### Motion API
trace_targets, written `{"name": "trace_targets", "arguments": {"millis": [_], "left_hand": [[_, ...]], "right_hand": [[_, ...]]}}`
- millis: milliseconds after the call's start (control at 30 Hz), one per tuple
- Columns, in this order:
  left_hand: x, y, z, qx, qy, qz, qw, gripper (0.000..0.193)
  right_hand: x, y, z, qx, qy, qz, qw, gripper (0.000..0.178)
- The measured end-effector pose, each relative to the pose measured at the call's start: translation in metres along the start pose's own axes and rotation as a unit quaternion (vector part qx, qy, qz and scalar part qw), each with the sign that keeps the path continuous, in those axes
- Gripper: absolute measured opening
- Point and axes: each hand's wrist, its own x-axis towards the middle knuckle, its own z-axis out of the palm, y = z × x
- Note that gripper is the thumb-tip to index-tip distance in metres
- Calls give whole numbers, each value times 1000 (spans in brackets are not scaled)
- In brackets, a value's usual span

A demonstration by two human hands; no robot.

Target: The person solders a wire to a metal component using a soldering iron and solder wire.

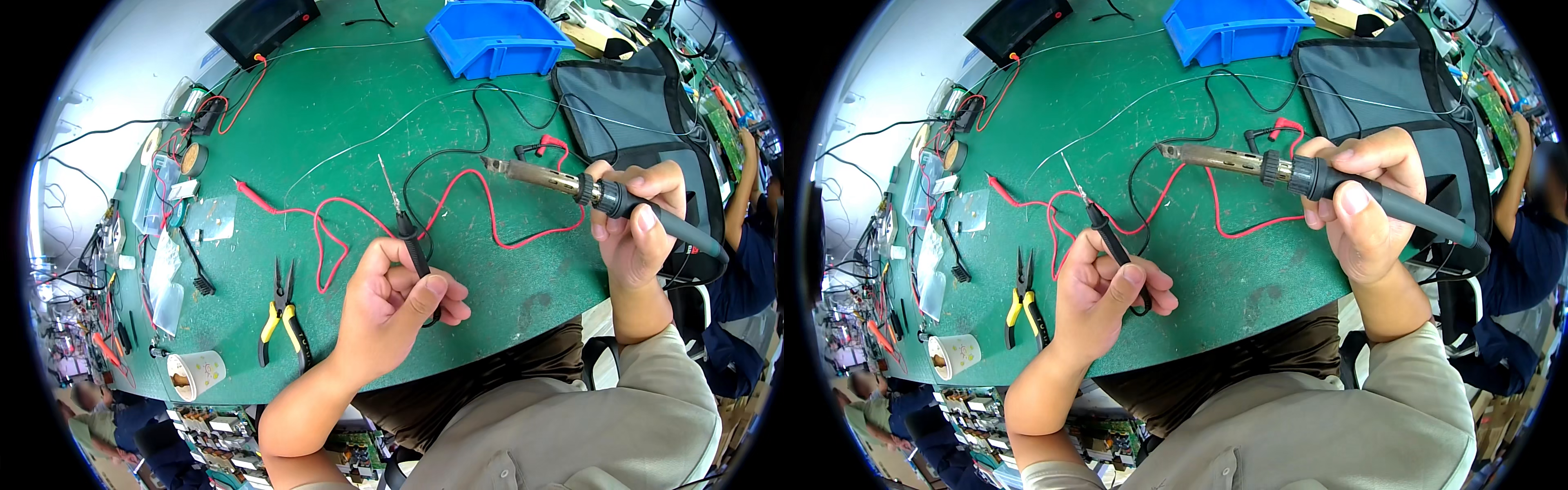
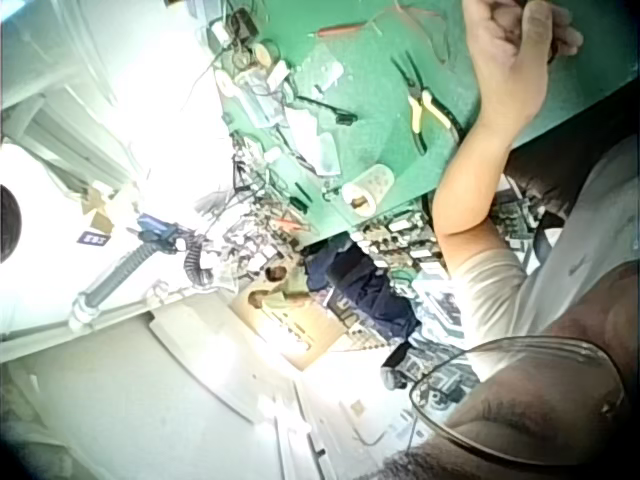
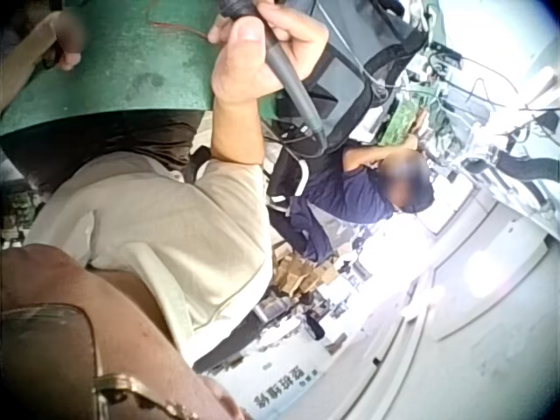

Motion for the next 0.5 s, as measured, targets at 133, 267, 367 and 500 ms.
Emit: {"name": "trace_targets", "arguments": {"millis": [133, 267, 367, 500], "left_hand": [[0, -1, 0, -3, 2, 0, 1000, 18], [0, -1, 0, -5, -1, 1, 1000, 18], [0, -1, 1, -8, -1, 4, 1000, 18], [0, 0, 1, -8, 0, 3, 1000, 18]], "right_hand": [[0, 2, 0, -1, -2, 2, 1000, 22], [0, 1, 0, 1, -1, 1, 1000, 23], [0, 1, -1, 0, -3, 0, 1000, 23], [-1, 1, -1, 0, -3, 0, 1000, 23]]}}
